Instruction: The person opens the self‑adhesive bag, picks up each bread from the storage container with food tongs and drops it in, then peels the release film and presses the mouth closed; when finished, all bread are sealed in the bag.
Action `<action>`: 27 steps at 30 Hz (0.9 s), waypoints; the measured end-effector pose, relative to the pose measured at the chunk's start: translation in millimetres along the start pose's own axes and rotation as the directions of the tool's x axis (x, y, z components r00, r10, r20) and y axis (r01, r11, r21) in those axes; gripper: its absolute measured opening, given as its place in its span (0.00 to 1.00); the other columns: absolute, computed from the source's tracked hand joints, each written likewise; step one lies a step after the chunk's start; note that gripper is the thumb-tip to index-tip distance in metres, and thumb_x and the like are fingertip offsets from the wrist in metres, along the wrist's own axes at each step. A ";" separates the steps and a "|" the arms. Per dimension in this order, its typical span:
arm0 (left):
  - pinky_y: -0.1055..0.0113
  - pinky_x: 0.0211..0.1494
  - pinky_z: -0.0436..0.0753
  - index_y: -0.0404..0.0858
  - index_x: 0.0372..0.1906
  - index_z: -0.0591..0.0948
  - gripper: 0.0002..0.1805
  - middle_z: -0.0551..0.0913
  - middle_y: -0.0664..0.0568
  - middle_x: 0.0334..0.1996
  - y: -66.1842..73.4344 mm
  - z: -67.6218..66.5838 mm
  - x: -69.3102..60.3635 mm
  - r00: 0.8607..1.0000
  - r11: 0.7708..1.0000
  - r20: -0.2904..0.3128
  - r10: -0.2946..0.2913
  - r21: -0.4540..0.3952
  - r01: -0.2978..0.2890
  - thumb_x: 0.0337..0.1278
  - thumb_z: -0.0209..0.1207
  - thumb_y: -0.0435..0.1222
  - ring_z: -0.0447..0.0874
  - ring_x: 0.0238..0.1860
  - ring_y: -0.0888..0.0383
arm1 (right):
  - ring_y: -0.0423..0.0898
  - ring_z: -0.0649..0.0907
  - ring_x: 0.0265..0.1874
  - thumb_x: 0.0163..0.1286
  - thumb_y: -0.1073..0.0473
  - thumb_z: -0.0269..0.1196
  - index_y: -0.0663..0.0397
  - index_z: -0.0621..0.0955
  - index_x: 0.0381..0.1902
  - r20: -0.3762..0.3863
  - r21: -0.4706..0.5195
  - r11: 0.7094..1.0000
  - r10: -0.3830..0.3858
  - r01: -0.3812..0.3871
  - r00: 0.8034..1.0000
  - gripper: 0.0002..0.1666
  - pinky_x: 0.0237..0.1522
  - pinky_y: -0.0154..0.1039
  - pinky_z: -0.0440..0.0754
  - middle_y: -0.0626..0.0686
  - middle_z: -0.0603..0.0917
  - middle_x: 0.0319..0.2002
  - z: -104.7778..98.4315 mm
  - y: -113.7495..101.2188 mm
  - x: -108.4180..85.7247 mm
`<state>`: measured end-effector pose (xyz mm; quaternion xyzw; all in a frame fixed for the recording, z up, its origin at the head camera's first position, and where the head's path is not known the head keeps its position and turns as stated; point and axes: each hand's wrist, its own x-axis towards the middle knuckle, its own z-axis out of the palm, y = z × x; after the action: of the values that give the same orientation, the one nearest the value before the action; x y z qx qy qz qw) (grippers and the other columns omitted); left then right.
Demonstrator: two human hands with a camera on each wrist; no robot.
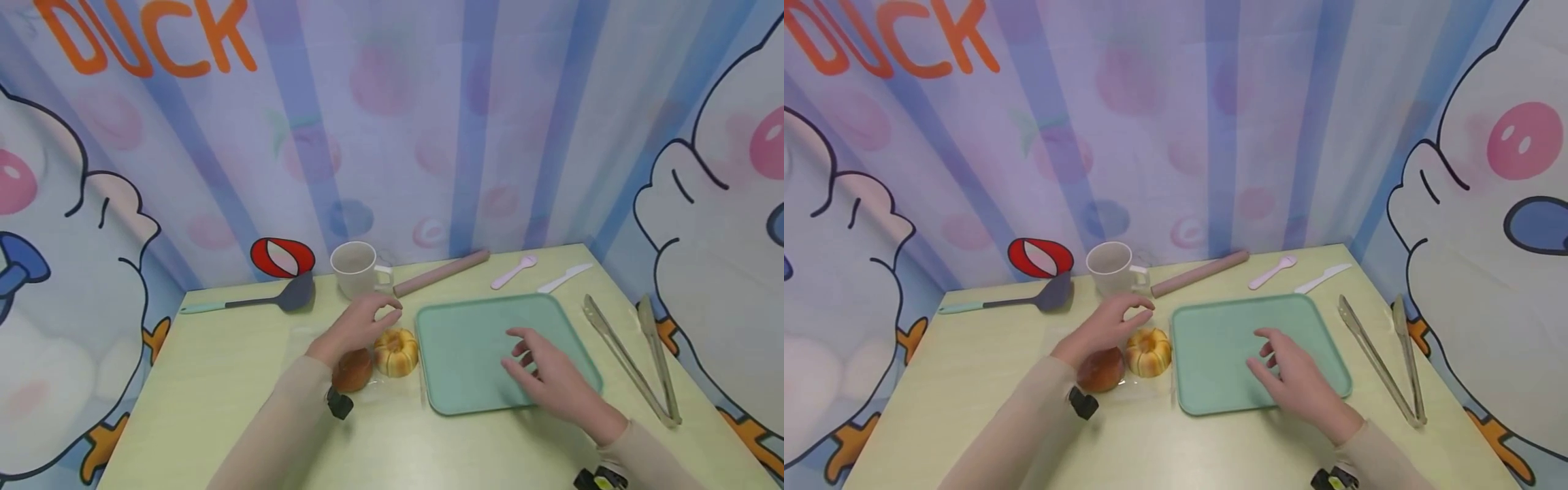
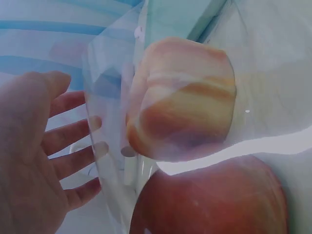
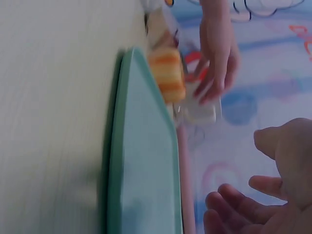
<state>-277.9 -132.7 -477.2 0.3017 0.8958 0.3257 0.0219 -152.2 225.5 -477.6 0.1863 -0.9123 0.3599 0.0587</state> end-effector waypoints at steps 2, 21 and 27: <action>0.49 0.72 0.75 0.36 0.60 0.85 0.19 0.86 0.47 0.58 0.8 2.5 6.7 1.000 1.000 0.030 0.001 0.006 -0.001 0.81 0.55 0.44 0.80 0.66 0.46 | 0.41 0.85 0.40 0.80 0.56 0.63 0.61 0.73 0.69 0.037 0.056 0.998 -0.020 0.018 0.999 0.26 0.35 0.35 0.85 0.49 0.83 0.43 11.7 -11.3 4.1; 0.55 0.73 0.74 0.41 0.55 0.89 0.41 0.89 0.51 0.56 0.6 26.8 32.1 0.941 0.974 0.251 -0.228 0.053 0.221 0.82 0.32 0.63 0.83 0.64 0.52 | 0.52 0.90 0.42 0.81 0.48 0.61 0.63 0.44 0.84 0.528 0.595 0.692 0.047 -0.409 0.848 0.52 0.40 0.43 0.87 0.63 0.87 0.55 101.3 -74.3 14.3; 0.56 0.65 0.81 0.38 0.47 0.90 0.41 0.90 0.48 0.46 1.9 28.5 31.5 0.940 0.972 0.249 -0.234 0.063 0.226 0.82 0.35 0.63 0.88 0.51 0.52 | 0.53 0.90 0.42 0.82 0.50 0.60 0.74 0.52 0.80 0.523 0.626 0.622 0.112 -0.471 0.845 0.47 0.40 0.45 0.88 0.68 0.83 0.61 116.0 -82.1 15.8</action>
<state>-295.9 -97.9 -493.5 0.2347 0.9200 0.2642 0.1696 -132.3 86.9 -506.8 0.1140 -0.6957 0.6485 -0.2871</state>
